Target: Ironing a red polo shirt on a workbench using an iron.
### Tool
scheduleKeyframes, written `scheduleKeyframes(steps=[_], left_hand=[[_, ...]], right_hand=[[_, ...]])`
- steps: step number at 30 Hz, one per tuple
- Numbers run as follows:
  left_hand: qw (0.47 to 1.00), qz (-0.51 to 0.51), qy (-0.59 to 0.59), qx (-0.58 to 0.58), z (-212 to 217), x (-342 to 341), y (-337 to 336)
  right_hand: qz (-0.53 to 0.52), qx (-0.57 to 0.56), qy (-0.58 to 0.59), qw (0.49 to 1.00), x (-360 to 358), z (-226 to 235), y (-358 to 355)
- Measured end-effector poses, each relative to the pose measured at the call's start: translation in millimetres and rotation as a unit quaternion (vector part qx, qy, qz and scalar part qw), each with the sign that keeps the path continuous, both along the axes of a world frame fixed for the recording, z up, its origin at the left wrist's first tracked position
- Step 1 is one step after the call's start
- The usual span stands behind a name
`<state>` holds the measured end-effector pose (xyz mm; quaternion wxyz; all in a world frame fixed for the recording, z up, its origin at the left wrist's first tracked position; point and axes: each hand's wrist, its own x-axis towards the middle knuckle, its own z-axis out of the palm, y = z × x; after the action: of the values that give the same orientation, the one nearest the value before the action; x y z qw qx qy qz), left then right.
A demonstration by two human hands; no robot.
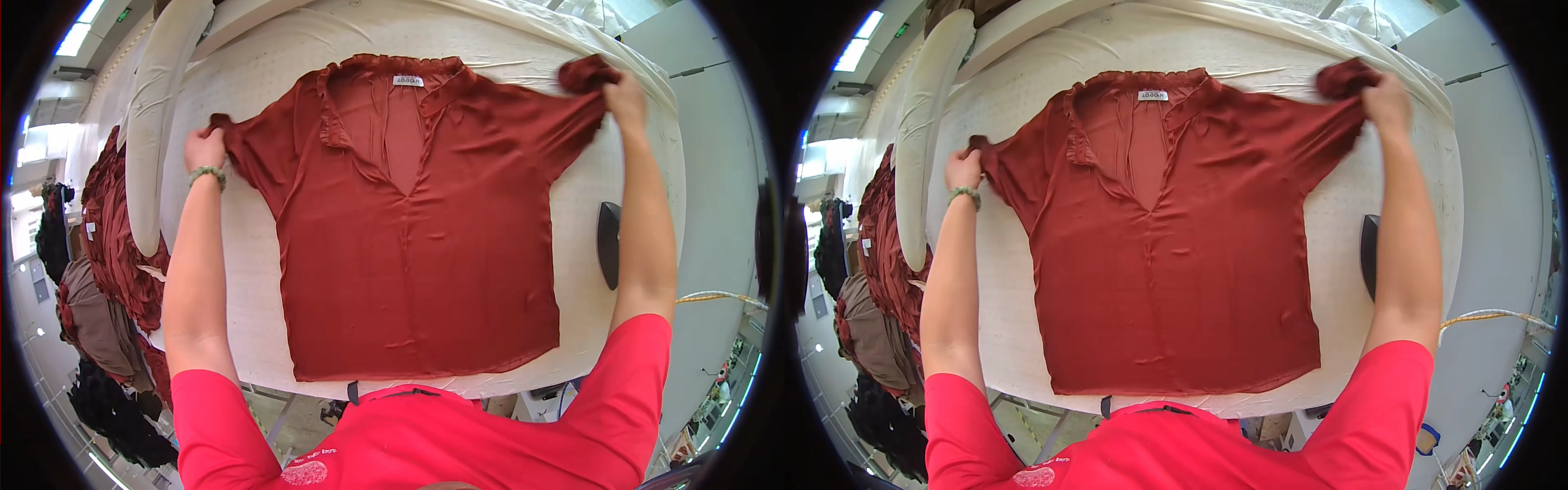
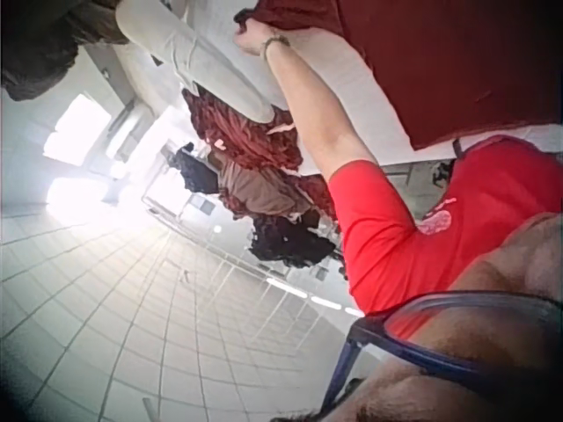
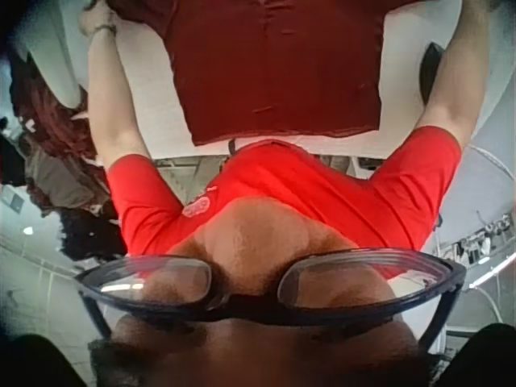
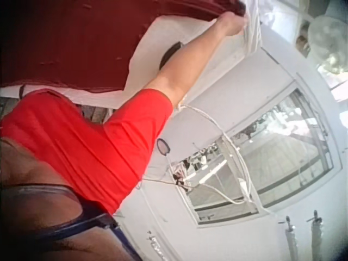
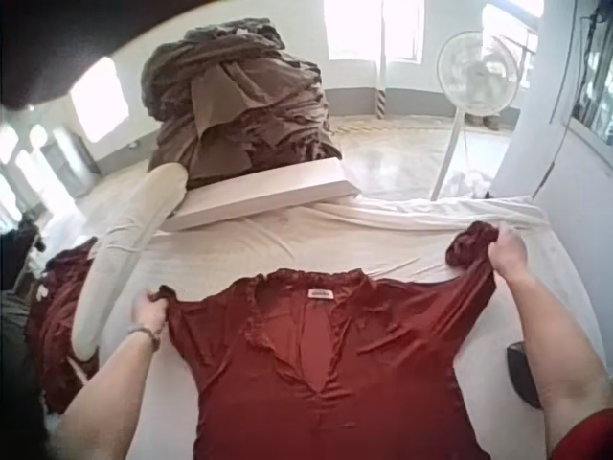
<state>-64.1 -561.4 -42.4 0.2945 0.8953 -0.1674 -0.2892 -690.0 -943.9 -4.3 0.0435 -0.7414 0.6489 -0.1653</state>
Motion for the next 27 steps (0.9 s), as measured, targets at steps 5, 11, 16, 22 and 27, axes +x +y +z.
scheduleKeyframes(steps=[5,11,16,22,27], left_hand=[[0.857,-0.251,-0.443,-0.084,11.1,-55.8,-23.5],[0.905,-0.346,-0.208,0.137,35.6,-148.7,-115.5],[0.888,-0.435,-0.145,0.021,6.0,-131.9,-118.5],[0.899,-0.361,-0.208,-0.137,-8.5,-123.9,-105.7],[0.883,-0.358,-0.302,-0.032,-6.3,-140.6,-112.9]], right_hand=[[0.153,-0.13,0.098,0.975,30.8,-14.0,14.9],[0.215,0.128,0.075,0.965,201.2,-37.2,127.7],[0.283,-0.028,-0.041,0.958,194.1,-60.4,147.5],[0.295,-0.089,-0.121,0.944,189.5,-72.3,144.7],[0.312,-0.098,-0.069,0.942,189.6,-83.1,134.4]])
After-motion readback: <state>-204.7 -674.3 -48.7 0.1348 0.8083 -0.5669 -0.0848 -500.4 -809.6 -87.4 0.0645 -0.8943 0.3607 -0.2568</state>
